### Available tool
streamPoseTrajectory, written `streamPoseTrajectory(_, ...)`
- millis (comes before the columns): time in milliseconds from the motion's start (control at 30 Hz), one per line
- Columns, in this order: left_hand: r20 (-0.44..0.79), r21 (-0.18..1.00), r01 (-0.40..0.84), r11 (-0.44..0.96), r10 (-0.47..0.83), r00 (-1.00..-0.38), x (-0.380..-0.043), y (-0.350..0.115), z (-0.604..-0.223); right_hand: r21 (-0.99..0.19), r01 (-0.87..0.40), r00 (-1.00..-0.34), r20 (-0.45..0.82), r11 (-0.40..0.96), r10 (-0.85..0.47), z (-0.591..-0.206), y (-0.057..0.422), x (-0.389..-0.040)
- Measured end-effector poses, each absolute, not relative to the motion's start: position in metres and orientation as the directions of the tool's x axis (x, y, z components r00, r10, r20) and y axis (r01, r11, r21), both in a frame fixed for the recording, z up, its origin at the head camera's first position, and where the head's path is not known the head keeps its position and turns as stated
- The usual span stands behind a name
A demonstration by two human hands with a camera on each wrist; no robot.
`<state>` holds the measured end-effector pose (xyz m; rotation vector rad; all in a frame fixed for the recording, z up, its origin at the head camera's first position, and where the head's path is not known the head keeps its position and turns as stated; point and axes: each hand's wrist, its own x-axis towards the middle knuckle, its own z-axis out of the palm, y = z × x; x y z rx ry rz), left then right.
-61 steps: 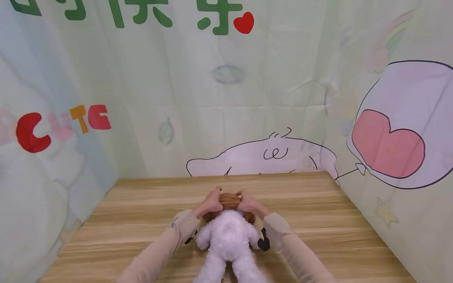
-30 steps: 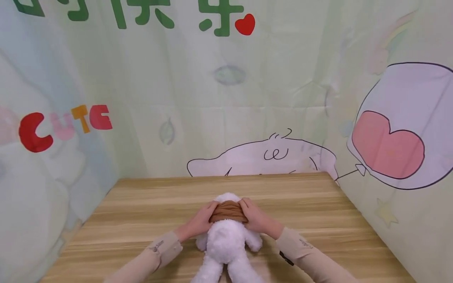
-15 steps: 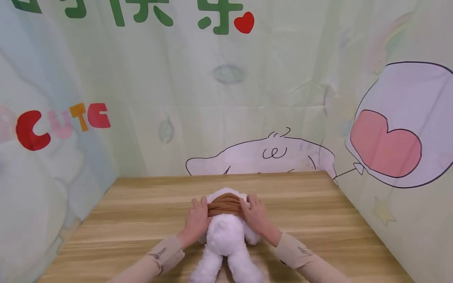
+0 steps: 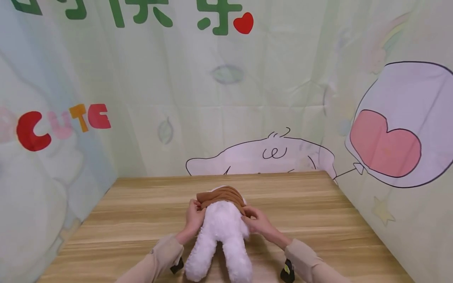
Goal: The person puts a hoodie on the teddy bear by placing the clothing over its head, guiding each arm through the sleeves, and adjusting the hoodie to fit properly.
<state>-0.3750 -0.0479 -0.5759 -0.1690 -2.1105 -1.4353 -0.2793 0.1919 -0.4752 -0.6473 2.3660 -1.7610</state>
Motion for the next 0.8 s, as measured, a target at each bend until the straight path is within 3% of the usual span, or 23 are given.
streamPoseTrajectory(33,0.547,0.807,0.441,0.393,-0.214,-0.809,-0.395,-0.051,-0.601,-0.973,-0.183,-0.878,0.099,0.138,-0.468,-0.475,0.196,-0.28)
streamPoseTrajectory(100,0.503,0.841,0.42,0.342,-0.204,-0.84,-0.418,-0.056,-0.628,-1.0,-0.024,-0.805,0.023,-0.006,-0.593,-0.473,0.203,-0.281)
streamPoseTrajectory(167,0.411,0.902,0.384,0.197,-0.124,-0.903,-0.417,-0.06,-0.624,-0.99,0.095,-0.745,-0.003,-0.102,-0.667,-0.473,0.209,-0.281)
streamPoseTrajectory(233,0.34,0.94,0.339,-0.032,0.021,-0.94,-0.405,-0.064,-0.606,-0.981,0.119,-0.732,0.017,-0.152,-0.681,-0.473,0.212,-0.281)
streamPoseTrajectory(333,0.178,0.961,0.104,-0.256,0.284,-0.942,-0.37,-0.066,-0.556,-0.978,0.097,-0.808,0.031,-0.185,-0.588,-0.475,0.212,-0.281)
streamPoseTrajectory(400,0.141,0.954,0.013,-0.299,0.412,-0.9,-0.348,-0.067,-0.527,-0.979,0.081,-0.866,0.024,-0.188,-0.499,-0.475,0.21,-0.281)
streamPoseTrajectory(467,0.111,0.96,-0.024,-0.278,0.458,-0.882,-0.333,-0.066,-0.509,-0.979,0.084,-0.906,0.002,-0.184,-0.423,-0.474,0.206,-0.281)
streamPoseTrajectory(533,0.145,0.958,0.007,-0.288,0.458,-0.877,-0.339,-0.066,-0.518,-0.982,0.084,-0.929,-0.017,-0.167,-0.369,-0.472,0.202,-0.282)
streamPoseTrajectory(733,0.28,0.931,0.178,-0.319,0.309,-0.909,-0.395,-0.061,-0.6,-0.997,0.015,-0.984,-0.001,-0.077,-0.179,-0.467,0.184,-0.284)
streamPoseTrajectory(800,0.376,0.899,0.266,-0.349,0.298,-0.877,-0.404,-0.061,-0.614,-0.999,0.008,-0.994,-0.003,-0.047,-0.114,-0.467,0.176,-0.282)
